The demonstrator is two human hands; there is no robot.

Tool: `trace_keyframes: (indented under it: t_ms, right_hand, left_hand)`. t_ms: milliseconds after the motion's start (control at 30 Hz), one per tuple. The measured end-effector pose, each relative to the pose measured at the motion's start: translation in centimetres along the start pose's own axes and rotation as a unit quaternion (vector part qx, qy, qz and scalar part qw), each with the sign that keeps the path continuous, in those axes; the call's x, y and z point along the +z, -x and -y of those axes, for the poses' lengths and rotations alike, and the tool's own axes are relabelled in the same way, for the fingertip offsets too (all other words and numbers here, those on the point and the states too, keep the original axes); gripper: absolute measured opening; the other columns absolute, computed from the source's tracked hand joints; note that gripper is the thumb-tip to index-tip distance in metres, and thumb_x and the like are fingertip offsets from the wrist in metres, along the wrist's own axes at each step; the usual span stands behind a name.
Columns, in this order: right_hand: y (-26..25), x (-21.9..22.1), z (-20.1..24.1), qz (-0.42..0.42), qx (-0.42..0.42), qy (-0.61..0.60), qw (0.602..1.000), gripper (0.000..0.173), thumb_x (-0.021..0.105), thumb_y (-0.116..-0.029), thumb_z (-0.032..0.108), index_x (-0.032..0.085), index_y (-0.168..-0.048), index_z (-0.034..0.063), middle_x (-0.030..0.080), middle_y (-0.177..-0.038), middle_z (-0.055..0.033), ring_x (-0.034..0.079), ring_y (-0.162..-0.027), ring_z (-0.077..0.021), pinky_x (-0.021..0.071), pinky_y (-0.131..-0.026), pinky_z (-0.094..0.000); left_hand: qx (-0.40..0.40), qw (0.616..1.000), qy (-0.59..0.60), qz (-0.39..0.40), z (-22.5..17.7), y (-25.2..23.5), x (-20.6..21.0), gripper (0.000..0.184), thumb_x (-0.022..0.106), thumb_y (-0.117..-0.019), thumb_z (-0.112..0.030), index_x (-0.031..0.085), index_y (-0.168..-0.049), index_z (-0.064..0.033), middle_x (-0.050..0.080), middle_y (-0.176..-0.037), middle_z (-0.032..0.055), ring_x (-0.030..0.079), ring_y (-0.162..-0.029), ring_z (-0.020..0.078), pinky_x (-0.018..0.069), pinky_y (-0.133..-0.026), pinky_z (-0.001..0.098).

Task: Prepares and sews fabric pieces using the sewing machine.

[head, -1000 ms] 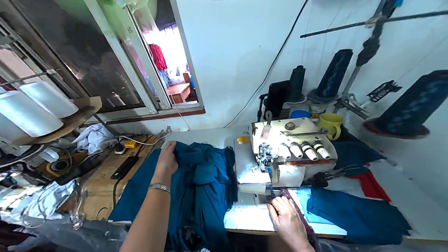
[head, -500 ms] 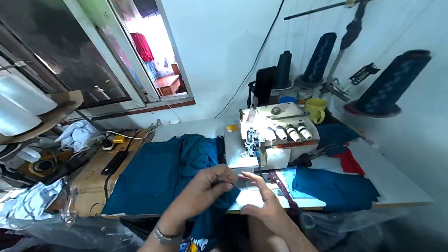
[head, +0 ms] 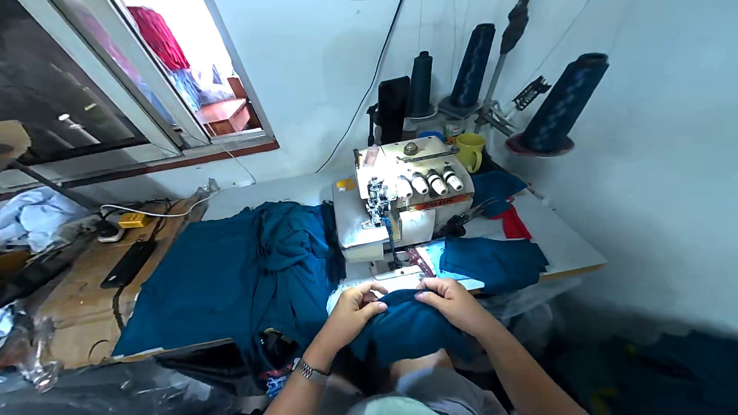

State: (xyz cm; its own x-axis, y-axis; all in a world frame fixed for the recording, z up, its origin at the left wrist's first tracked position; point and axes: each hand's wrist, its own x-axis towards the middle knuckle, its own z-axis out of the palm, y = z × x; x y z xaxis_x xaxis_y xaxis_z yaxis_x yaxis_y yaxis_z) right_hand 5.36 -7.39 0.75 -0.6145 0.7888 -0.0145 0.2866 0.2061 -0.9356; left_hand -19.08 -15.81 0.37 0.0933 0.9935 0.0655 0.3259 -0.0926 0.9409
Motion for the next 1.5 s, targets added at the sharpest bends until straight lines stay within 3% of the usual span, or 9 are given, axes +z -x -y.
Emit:
trace_keyframes:
  t_ms: [133, 300, 500, 600, 800, 900, 1100, 1300, 1500]
  right_hand:
    - [2.8, -0.6, -3.6, -0.069, -0.131, 0.146, 0.978, 0.023, 0.061, -0.0986, 0.022, 0.078, -0.098, 0.0064, 0.072, -0.093, -0.0058, 0.069, -0.09, -0.0149, 0.0573, -0.085, -0.0364]
    - [7.3, -0.9, -5.1, 0.125, -0.016, 0.162, 0.979, 0.027, 0.069, -0.097, 0.021, 0.076, -0.104, -0.003, 0.073, -0.104, -0.0218, 0.069, -0.103, -0.0369, 0.0524, -0.097, -0.0551]
    - [4.5, 1.1, -3.1, 0.12, -0.019, 0.156, 0.98, 0.033, 0.064, -0.1006, 0.023, 0.072, -0.114, -0.0055, 0.07, -0.103, -0.0243, 0.069, -0.097, -0.0376, 0.054, -0.092, -0.0542]
    - [2.0, 3.6, -1.9, 0.12, -0.078, 0.159, 0.977, 0.029, 0.064, -0.0998, 0.021, 0.073, -0.112, -0.004, 0.071, -0.101, -0.0227, 0.07, -0.096, -0.0366, 0.0553, -0.091, -0.0532]
    - [-0.1, 6.2, -0.6, 0.148, -0.145, 0.1, 0.973, 0.026, 0.062, -0.1016, 0.019, 0.074, -0.109, -0.0024, 0.072, -0.098, -0.0188, 0.071, -0.093, -0.0307, 0.0569, -0.089, -0.0479]
    - [-1.9, 6.7, 1.0, 0.082, -0.218, 0.035, 0.972, 0.024, 0.061, -0.102, 0.02, 0.074, -0.108, -0.0005, 0.073, -0.097, -0.0136, 0.071, -0.09, -0.0194, 0.0584, -0.085, -0.0356]
    - [-7.9, 9.8, 9.1, -0.049, -0.279, -0.068, 0.956, 0.078, 0.076, -0.0872, 0.051, 0.051, -0.147, 0.0082, 0.063, -0.135, -0.0068, 0.057, -0.127, -0.0131, 0.0494, -0.108, -0.0387]
    - [-8.1, 7.2, 9.5, 0.078, -0.071, -0.215, 0.971, 0.016, 0.074, -0.0906, 0.015, 0.074, -0.103, 0.0058, 0.075, -0.092, -0.0013, 0.072, -0.089, -0.0073, 0.06, -0.085, -0.0294]
    - [-5.2, 2.1, 6.7, 0.025, 0.023, -0.279, 0.96, 0.012, 0.065, -0.0983, 0.012, 0.069, -0.088, 0.0071, 0.066, -0.076, -0.0021, 0.06, -0.066, -0.0057, 0.0516, -0.064, -0.0219]
  left_hand:
    - [0.066, 0.98, -0.188, 0.008, 1.2, 1.8, 2.8, 0.025, 0.058, -0.1013, -0.013, 0.071, -0.119, -0.0022, 0.074, -0.104, 0.011, 0.072, -0.096, 0.0203, 0.0569, -0.093, 0.0395]
    - [0.116, 0.962, -0.192, 0.154, 1.8, 4.4, 3.5, 0.022, 0.06, -0.1011, -0.011, 0.072, -0.117, -0.0017, 0.075, -0.106, 0.0143, 0.074, -0.097, 0.0264, 0.0575, -0.092, 0.0462]
    - [-0.022, 0.905, -0.331, -0.268, -0.1, 1.3, -8.5, 0.023, 0.065, -0.0975, -0.022, 0.073, -0.105, -0.0022, 0.07, -0.104, 0.0157, 0.068, -0.1, 0.0306, 0.0556, -0.09, 0.0496]
    - [-0.112, 0.874, -0.386, -0.273, 1.7, -2.2, -13.0, 0.044, 0.076, -0.0918, -0.032, 0.067, -0.123, -0.0019, 0.059, -0.131, 0.0244, 0.053, -0.125, 0.0457, 0.0462, -0.102, 0.0602]
    - [-0.097, 0.912, -0.228, -0.326, 0.3, -2.6, -17.6, 0.027, 0.051, -0.1074, -0.016, 0.064, -0.119, 0.005, 0.068, -0.109, 0.0224, 0.066, -0.102, 0.0337, 0.051, -0.093, 0.056]
    - [0.004, 0.928, -0.159, -0.337, -3.0, -1.4, -18.1, 0.024, 0.047, -0.1085, -0.016, 0.067, -0.106, -0.0021, 0.065, -0.087, 0.0048, 0.06, -0.079, 0.0106, 0.0508, -0.074, 0.0328]
    - [0.179, 0.96, -0.169, -0.133, -9.9, -1.0, -15.0, 0.027, 0.046, -0.1082, -0.018, 0.071, -0.103, -0.0109, 0.069, -0.089, -0.0069, 0.063, -0.077, -0.0008, 0.0534, -0.069, 0.0164]
    - [0.127, 0.97, 0.015, -0.207, -11.2, -0.5, -15.3, 0.029, 0.042, -0.1077, -0.015, 0.07, -0.099, -0.0145, 0.068, -0.085, -0.0067, 0.064, -0.072, 0.0005, 0.056, -0.066, 0.0189]
    - [0.039, 0.961, 0.213, -0.172, -7.9, 0.0, -12.7, 0.032, 0.041, -0.1094, -0.022, 0.072, -0.105, -0.0141, 0.073, -0.092, -0.0005, 0.069, -0.08, 0.0047, 0.0598, -0.073, 0.0228]
